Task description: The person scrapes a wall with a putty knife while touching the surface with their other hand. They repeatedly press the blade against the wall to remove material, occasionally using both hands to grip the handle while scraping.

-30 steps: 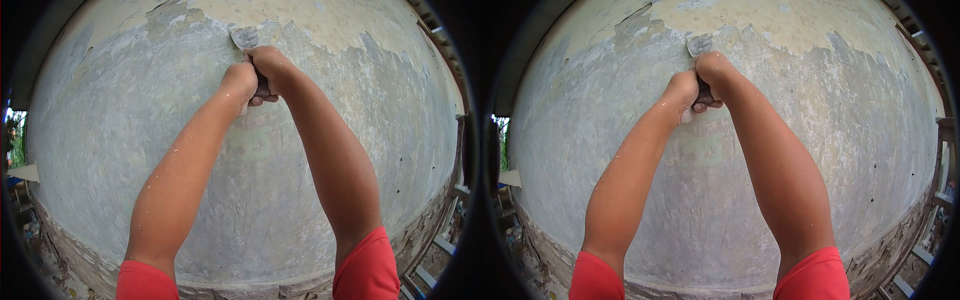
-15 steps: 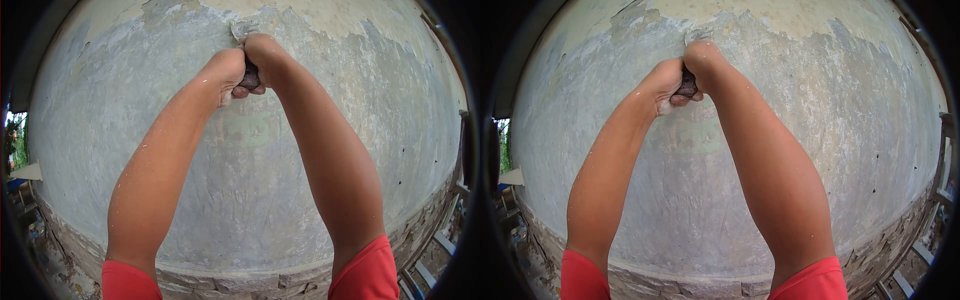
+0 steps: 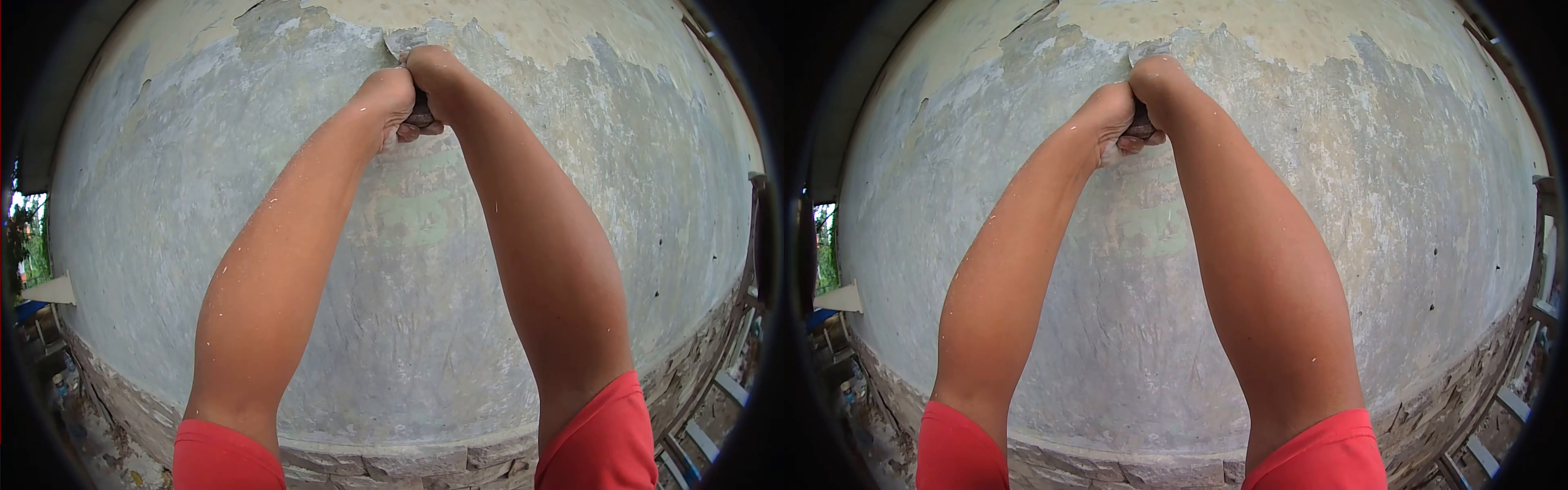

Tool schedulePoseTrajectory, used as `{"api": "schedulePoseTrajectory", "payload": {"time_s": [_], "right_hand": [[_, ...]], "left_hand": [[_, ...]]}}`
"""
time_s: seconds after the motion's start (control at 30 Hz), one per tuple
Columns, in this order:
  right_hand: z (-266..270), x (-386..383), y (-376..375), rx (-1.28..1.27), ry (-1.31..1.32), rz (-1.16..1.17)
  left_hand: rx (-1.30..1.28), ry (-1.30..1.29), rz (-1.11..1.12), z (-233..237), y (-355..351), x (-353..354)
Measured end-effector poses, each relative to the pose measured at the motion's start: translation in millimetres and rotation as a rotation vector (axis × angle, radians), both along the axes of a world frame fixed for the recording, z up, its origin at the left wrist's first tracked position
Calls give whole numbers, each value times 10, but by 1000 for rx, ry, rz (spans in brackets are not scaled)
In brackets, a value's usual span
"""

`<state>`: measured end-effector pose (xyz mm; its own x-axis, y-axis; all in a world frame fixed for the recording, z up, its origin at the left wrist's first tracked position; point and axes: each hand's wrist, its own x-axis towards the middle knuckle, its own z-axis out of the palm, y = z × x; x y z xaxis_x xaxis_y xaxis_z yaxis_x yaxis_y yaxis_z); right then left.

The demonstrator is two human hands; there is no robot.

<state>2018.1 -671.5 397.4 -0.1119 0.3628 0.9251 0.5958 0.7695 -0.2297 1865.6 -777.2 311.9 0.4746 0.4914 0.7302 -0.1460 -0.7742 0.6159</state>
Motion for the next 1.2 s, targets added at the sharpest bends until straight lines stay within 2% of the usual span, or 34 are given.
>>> {"api": "schedulePoseTrajectory", "payload": {"time_s": [0.17,0.27,0.43,0.5,0.57,0.63,0.7,0.77,0.9,0.97,1.0,1.1,1.2], "right_hand": [[-69,79,-258,-96,73,-30],[-86,48,-377,-146,80,-35],[-562,-276,-737,-155,481,55],[-442,-253,-890,-132,547,99],[-158,-118,-915,-222,410,-21],[-139,-69,-846,-296,320,-78],[-138,-26,-851,117,-541,-637],[-351,-200,-801,-166,373,-123],[-481,-337,-1165,-78,244,-267],[-515,-316,-1215,-352,341,-85],[-566,-288,-1151,-353,338,-101],[-607,-150,-915,-230,232,-104],[-408,-150,-822,-166,202,-76]], "left_hand": [[-70,-25,25,-215,-173,8],[-54,66,-41,42,-87,54],[-54,28,44,-232,-224,150],[-106,-67,65,-250,-263,281],[-92,-92,93,-99,-304,372],[-81,-52,75,13,-287,364],[-106,-83,88,-59,-286,353],[-147,-116,84,-198,-335,349],[-160,-133,37,-114,-245,343],[-141,-107,32,-99,-178,292],[-130,-43,27,-116,-160,299],[-141,-56,3,-287,-231,245],[-117,-26,14,-101,-167,260]]}}
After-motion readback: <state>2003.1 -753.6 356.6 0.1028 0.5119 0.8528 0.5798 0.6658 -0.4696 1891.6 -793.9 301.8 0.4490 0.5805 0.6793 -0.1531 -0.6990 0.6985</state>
